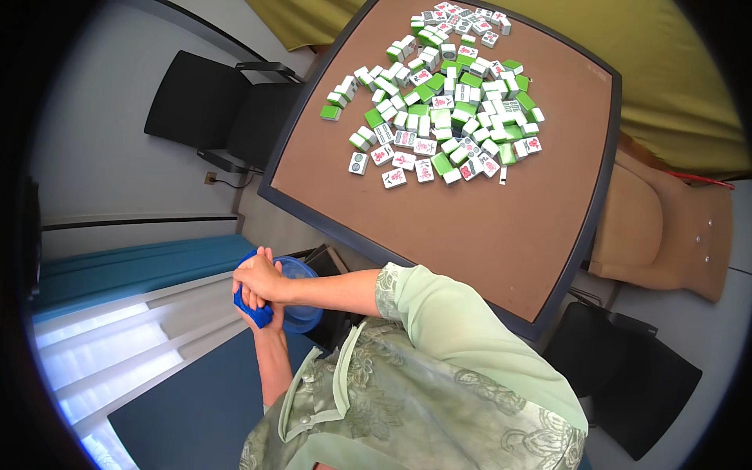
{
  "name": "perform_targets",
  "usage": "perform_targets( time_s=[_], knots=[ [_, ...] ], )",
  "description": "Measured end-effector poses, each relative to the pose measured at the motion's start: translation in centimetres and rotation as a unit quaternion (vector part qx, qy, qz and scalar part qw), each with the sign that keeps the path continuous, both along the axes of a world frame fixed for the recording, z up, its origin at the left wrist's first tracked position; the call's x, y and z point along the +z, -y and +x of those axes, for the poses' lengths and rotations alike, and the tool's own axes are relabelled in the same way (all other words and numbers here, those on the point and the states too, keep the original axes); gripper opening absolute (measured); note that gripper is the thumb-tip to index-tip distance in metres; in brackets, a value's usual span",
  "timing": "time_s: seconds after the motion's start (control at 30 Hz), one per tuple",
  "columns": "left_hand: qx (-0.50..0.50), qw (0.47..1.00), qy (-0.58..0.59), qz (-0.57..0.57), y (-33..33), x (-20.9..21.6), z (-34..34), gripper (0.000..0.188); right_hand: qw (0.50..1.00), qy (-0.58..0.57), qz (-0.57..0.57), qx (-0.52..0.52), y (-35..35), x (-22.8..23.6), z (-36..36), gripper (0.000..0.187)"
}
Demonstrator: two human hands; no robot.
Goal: The person wipes chairs with a cloth, rinses and wrings the cloth in a water basin, and wipes the edges of a mahjong table before washing the cloth in the basin again.
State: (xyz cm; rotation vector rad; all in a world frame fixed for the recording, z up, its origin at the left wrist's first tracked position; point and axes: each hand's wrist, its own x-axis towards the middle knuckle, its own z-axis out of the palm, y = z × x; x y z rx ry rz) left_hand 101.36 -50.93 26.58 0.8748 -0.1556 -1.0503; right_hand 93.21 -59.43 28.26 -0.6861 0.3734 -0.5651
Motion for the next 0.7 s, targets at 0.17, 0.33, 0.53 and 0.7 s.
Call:
perform_targets(
  time_s=[0.17,0.33,0.53,0.7],
  knots=[
    [-0.046,0.997,-0.005,0.058,-0.4,0.0,-1.6,0.051,0.959,-0.130,-0.223,-0.119,-0.9,-0.9,1.5,0.021],
    [-0.155,0.962,-0.191,0.118,-2.4,0.7,-2.9,0.043,0.776,-0.213,-0.571,-0.164,0.6,-0.4,3.0,0.013],
    [-0.210,0.971,-0.044,-0.109,-0.1,0.0,4.4,0.055,0.789,-0.271,-0.534,-0.140,-2.4,1.3,4.8,0.039],
    [-0.078,0.994,-0.045,-0.061,-1.0,-1.4,11.8,0.063,0.780,-0.215,-0.585,-0.060,-6.4,1.7,5.6,0.062]
  ],
)
